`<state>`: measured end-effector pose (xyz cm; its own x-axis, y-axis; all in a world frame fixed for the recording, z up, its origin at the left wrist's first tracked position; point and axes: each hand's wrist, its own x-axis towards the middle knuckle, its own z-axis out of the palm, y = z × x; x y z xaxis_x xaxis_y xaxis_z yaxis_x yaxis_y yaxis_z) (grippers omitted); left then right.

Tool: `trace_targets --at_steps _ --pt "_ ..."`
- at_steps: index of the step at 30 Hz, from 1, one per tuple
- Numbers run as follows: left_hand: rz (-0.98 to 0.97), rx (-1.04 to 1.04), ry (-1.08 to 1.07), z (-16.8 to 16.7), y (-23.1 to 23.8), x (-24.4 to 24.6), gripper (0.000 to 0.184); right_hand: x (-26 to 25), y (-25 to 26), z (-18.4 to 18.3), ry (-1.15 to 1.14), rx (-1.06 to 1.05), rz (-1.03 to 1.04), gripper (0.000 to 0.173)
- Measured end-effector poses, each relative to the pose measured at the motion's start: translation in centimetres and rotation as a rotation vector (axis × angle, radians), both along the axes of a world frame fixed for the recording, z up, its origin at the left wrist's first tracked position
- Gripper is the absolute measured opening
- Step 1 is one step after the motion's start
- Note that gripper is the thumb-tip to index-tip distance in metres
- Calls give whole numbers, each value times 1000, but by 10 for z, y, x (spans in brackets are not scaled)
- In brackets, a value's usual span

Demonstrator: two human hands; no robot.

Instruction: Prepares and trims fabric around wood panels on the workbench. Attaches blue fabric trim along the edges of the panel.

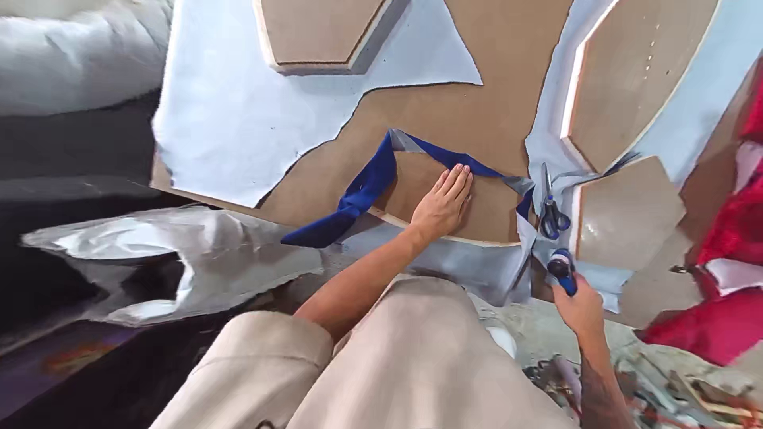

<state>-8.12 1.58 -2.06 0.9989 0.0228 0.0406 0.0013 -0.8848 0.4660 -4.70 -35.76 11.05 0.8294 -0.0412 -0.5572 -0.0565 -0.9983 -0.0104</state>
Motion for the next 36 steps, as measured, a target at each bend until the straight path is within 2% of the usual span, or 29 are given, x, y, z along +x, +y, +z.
trace_targets --at_steps 1,3,4,7,9,11,13,16,22,25,27,29,32,34,36 --pt "-8 -22 -1 -1 2 2 51 9 17 21 -30 48 -2 40" --pt "-65 -72 11 0 2 -5 50 10 67 58 -147 156 75 46" --pt "-84 -85 8 1 3 -5 50 14 102 65 -229 243 140 48" --pt "-121 -105 5 2 9 -4 50 47 201 40 -342 465 387 39" --pt "-111 -119 -11 3 9 -7 49 76 246 25 -241 432 475 39" --pt "-94 -125 -42 3 11 -6 46 97 273 19 -93 308 464 41" --pt "-99 -129 -38 3 12 -6 46 105 280 14 -10 227 457 42" --pt "-109 -113 -33 4 12 -6 46 101 277 11 -13 214 407 41" --pt "-100 -178 -38 4 16 -11 48 64 249 18 -117 265 282 48" --pt "-77 -341 -86 10 31 -11 41 13 205 35 -260 298 145 43" --pt "-39 -352 -160 14 44 -7 33 -24 162 34 -393 274 9 39" --pt "-38 -210 -145 24 55 6 43 -57 119 26 -496 218 -156 38" --pt "-148 61 13 30 53 37 63 -66 51 12 -654 173 -359 38" --pt "-155 143 23 25 42 40 65 -61 7 12 -732 203 -414 49" --pt "-98 178 4 28 29 31 62 -39 -29 16 -697 273 -387 63"
